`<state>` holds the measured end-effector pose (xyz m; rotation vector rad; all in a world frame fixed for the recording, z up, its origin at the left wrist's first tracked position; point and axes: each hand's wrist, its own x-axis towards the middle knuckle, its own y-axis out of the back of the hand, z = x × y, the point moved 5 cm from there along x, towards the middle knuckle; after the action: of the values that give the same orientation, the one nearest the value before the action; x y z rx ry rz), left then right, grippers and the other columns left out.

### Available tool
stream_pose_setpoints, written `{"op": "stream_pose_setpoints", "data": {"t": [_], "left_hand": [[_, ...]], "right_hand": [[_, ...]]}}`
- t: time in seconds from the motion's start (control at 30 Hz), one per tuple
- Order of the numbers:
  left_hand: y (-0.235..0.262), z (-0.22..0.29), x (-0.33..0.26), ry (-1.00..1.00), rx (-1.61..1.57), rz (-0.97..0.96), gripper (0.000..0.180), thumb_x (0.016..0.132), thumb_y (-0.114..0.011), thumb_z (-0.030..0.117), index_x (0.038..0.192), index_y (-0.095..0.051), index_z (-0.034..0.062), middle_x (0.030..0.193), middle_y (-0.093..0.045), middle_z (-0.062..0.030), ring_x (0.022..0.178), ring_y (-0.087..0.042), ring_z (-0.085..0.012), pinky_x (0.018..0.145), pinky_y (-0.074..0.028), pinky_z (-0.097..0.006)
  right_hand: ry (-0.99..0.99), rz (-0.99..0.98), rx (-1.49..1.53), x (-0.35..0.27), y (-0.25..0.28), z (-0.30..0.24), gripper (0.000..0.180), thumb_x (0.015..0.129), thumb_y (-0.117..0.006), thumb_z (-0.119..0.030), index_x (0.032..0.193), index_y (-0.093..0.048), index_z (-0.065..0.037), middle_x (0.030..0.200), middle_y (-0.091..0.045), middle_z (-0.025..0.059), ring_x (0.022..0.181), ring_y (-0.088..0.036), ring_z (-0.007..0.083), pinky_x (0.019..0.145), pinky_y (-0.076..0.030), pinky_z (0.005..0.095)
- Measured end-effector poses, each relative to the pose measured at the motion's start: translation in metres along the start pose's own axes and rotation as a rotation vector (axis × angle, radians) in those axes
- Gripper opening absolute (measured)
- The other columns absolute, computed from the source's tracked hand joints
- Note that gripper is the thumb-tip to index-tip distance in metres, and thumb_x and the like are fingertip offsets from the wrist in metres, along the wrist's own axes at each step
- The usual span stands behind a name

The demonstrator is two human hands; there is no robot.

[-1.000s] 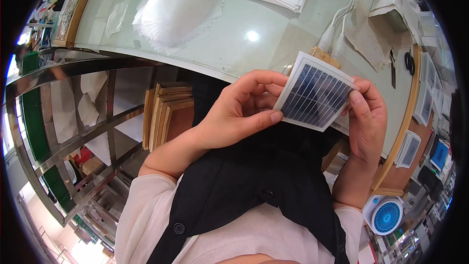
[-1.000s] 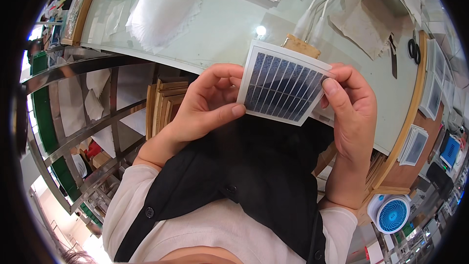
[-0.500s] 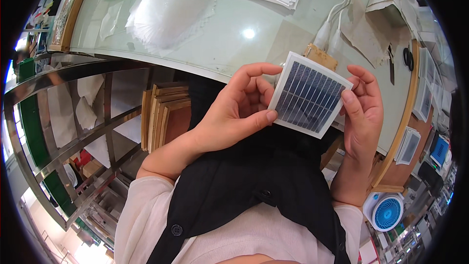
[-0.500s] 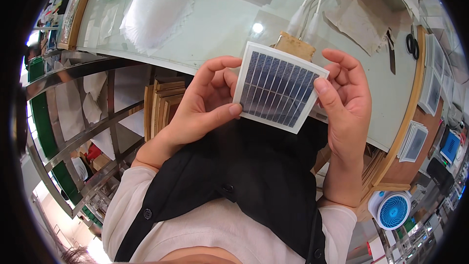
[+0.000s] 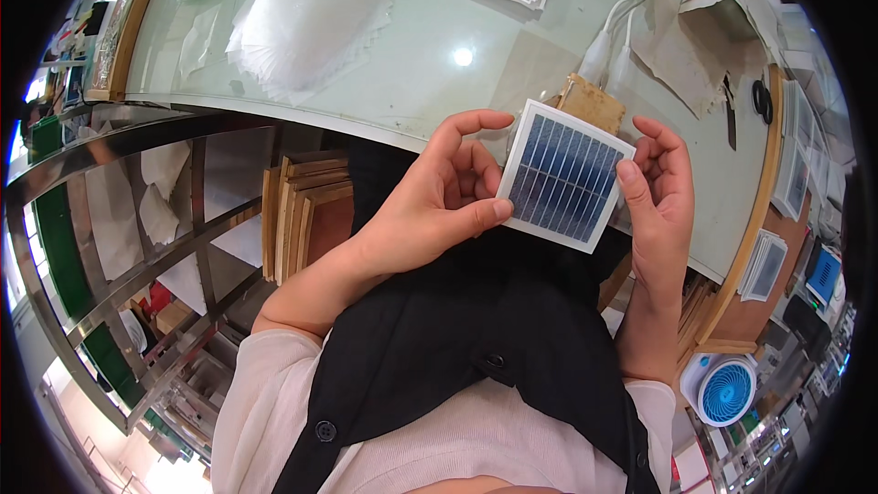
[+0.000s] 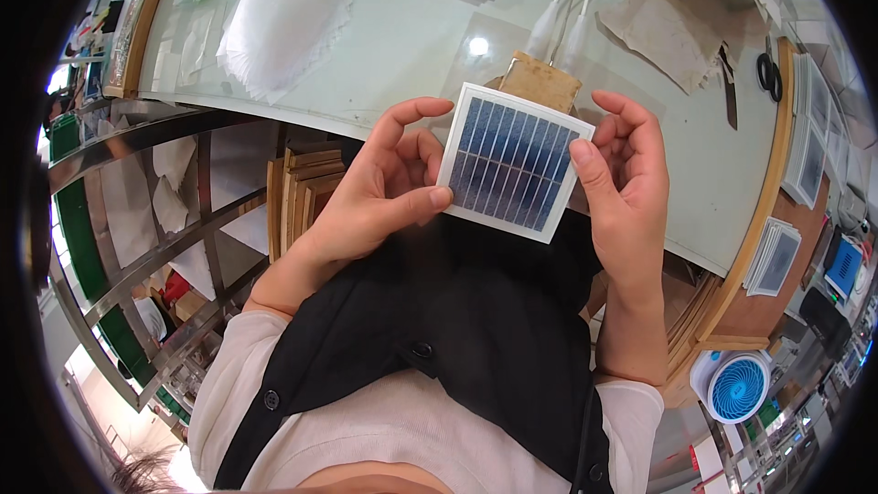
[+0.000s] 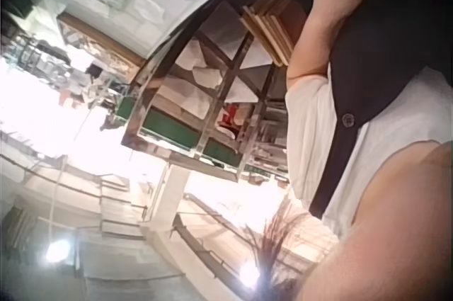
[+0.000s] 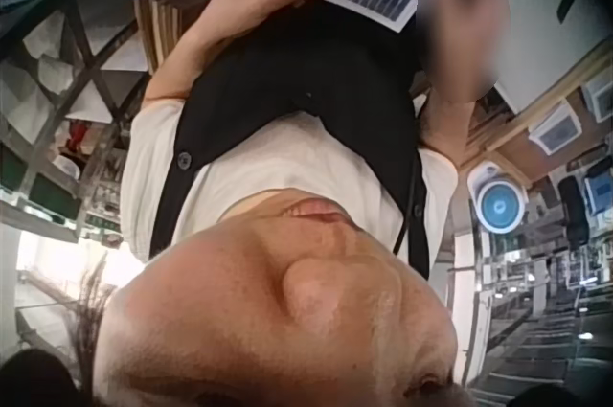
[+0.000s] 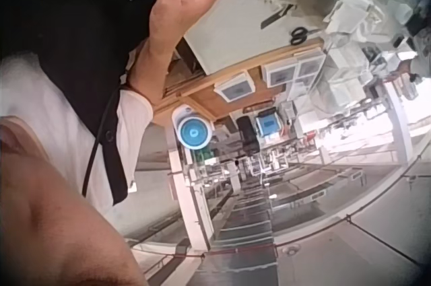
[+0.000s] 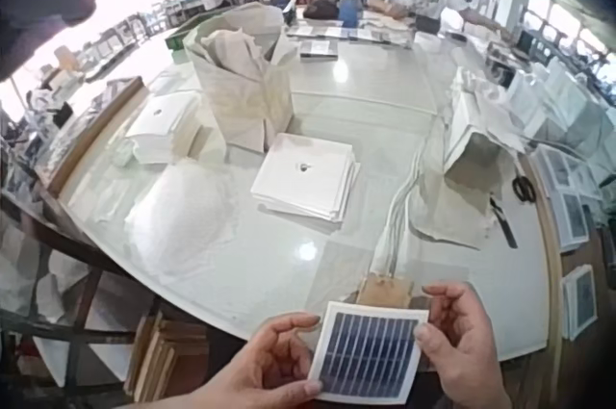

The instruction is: Assembling small solar panel components by layering parts and organizing them in a storage tray.

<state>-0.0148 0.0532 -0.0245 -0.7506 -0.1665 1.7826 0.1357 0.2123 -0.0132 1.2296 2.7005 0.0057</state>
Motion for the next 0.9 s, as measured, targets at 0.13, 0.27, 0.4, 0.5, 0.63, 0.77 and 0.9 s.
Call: {"op": "stream_pose_setpoints", "data": {"t": [0.13,0.27,0.4,0.5,0.63,0.77,0.9], "left_hand": [[-0.004,-0.003,-0.001,-0.120,0.012,0.011,0.069,0.086,-0.064,-0.006,0.143,-0.030,0.0109,0.094,-0.047,-0.0015,0.083,-0.050,-0.0060,0.073,-0.045,-0.019],[-0.011,0.004,-0.011,-0.493,0.213,-0.054,0.072,0.083,-0.064,-0.012,0.143,-0.030,0.0079,0.096,-0.048,-0.0031,0.086,-0.052,-0.0093,0.072,-0.045,-0.020],[-0.021,0.013,-0.018,-0.707,0.368,-0.177,0.083,0.076,-0.070,-0.014,0.144,-0.028,0.0078,0.109,-0.054,-0.0108,0.092,-0.059,-0.0164,0.073,-0.050,-0.027],[-0.023,0.018,-0.018,-0.703,0.362,-0.161,0.085,0.075,-0.073,-0.011,0.144,-0.028,0.0078,0.116,-0.054,-0.0144,0.093,-0.063,-0.0199,0.073,-0.050,-0.027],[-0.011,0.015,-0.024,-0.604,0.325,-0.109,0.069,0.080,-0.070,-0.008,0.139,-0.034,0.0037,0.104,-0.059,-0.0121,0.086,-0.063,-0.0181,0.071,-0.049,-0.025],[-0.010,0.013,-0.020,-0.612,0.315,-0.007,0.052,0.084,-0.067,-0.006,0.130,-0.043,-0.0007,0.091,-0.060,-0.0093,0.078,-0.060,-0.0155,0.070,-0.048,-0.025],[-0.018,0.012,-0.015,-0.540,0.310,-0.030,0.047,0.083,-0.066,-0.007,0.126,-0.047,-0.0008,0.091,-0.060,-0.0091,0.078,-0.060,-0.0148,0.070,-0.048,-0.025]], "right_hand": [[-0.017,0.060,-0.035,-0.006,0.006,0.001,0.030,0.091,-0.065,-0.010,0.117,-0.054,-0.001,0.096,-0.049,-0.0016,0.084,-0.047,0.0050,0.078,-0.040,0.0180],[0.044,0.071,0.110,-0.021,0.009,-0.011,0.022,0.092,-0.063,-0.009,0.111,-0.057,-0.001,0.095,-0.052,-0.0017,0.083,-0.049,0.0048,0.077,-0.041,0.0182],[-0.006,-0.004,0.503,-0.034,0.023,-0.003,0.016,0.097,-0.054,-0.009,0.110,-0.055,0.000,0.099,-0.060,0.0032,0.092,-0.057,0.0100,0.085,-0.045,0.0245],[0.073,0.168,0.334,-0.047,0.063,-0.014,0.019,0.097,-0.056,-0.011,0.114,-0.055,-0.001,0.101,-0.062,0.0053,0.094,-0.060,0.0127,0.084,-0.049,0.0269],[0.042,0.446,0.274,-0.073,0.170,-0.034,0.022,0.098,-0.053,-0.012,0.117,-0.055,-0.001,0.109,-0.064,0.0075,0.100,-0.062,0.0157,0.091,-0.050,0.0312],[0.046,0.506,0.214,-0.097,0.251,-0.043,0.021,0.099,-0.052,-0.012,0.118,-0.055,-0.002,0.115,-0.064,0.0075,0.106,-0.061,0.0148,0.093,-0.049,0.0314],[0.055,0.356,0.632,-0.085,0.225,-0.039,0.015,0.097,-0.051,-0.010,0.107,-0.051,0.000,0.094,-0.058,0.0071,0.088,-0.056,0.0162,0.074,-0.050,0.0291]]}}
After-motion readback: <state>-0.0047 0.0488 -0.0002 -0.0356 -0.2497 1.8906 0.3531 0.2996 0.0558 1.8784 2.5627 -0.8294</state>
